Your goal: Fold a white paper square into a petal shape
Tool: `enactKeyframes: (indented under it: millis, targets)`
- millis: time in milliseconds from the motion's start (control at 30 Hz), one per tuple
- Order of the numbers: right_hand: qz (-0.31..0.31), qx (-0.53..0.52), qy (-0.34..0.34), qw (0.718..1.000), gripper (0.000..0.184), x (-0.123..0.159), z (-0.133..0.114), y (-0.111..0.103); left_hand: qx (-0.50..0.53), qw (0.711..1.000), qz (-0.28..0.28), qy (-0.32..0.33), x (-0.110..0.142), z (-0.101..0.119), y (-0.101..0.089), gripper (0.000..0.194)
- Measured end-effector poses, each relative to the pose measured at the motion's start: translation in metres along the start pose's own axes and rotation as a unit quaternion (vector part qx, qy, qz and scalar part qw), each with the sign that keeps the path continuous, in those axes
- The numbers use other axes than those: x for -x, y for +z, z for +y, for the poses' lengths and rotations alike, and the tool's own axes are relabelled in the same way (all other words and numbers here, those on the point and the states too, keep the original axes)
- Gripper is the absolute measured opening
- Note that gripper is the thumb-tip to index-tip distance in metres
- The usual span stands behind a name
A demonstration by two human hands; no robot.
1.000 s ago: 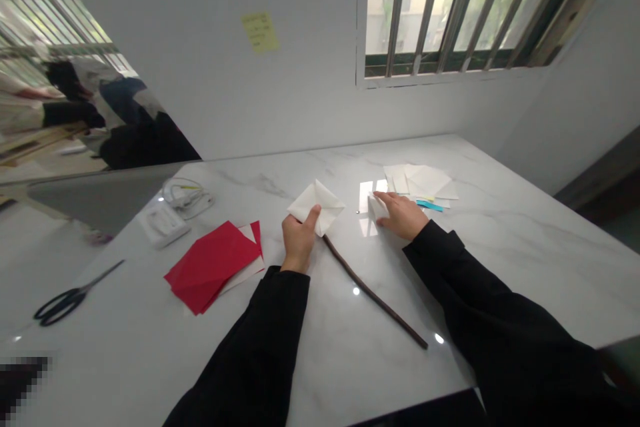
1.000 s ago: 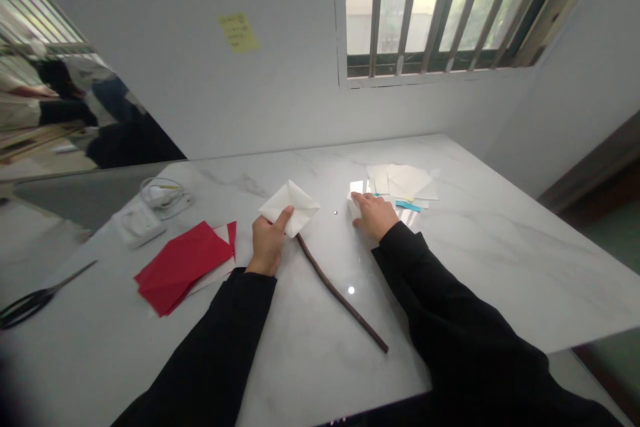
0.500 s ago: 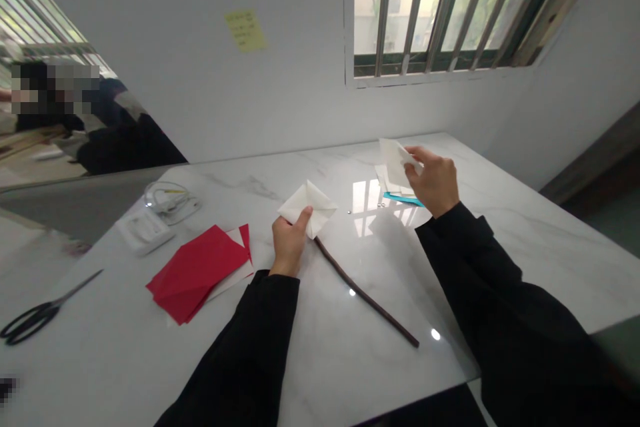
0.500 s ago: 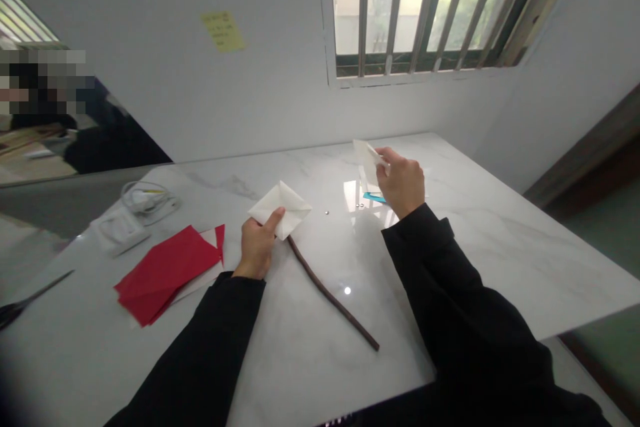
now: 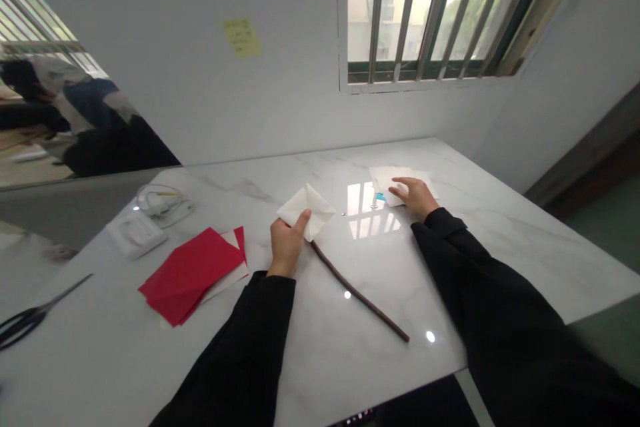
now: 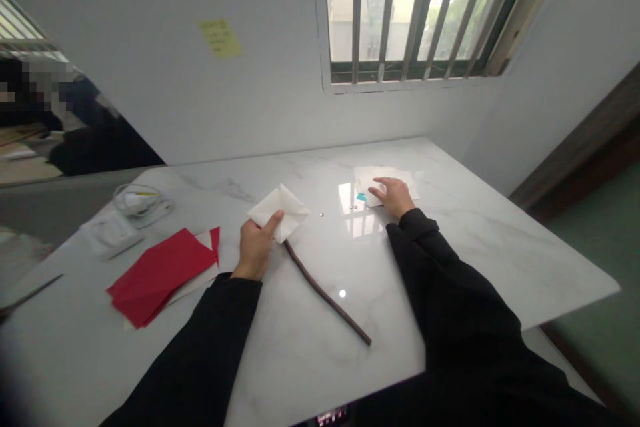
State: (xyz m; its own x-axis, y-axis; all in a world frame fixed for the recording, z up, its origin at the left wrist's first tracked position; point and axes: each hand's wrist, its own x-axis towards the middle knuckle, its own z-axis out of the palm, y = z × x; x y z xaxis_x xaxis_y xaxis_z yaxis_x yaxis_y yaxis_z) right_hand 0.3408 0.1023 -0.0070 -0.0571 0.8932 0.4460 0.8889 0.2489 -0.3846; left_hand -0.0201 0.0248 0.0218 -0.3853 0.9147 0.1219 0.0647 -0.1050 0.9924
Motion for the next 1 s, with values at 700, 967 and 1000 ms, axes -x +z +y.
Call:
enactKeyframes:
  millis: [700, 967, 1000]
  targets:
    - [-0.095, -0.053, -0.004, 0.994, 0.008, 0.005, -0.035, 0.013, -0.031, 0.997, -0.045, 0.059, 0.004, -0.001, -0.002, 0.044]
    - [-0.089, -0.06, 0.0, 0.994, 0.022, 0.008, -0.037, 0.021, -0.053, 0.995, -0.061, 0.065, 0.019, 0.001, -0.001, 0.04]
    - [-0.087, -0.058, 0.001, 0.994, 0.02, 0.008, -0.037, 0.022, -0.06, 0.994, -0.06, 0.066, 0.019, 0.0, -0.001, 0.04]
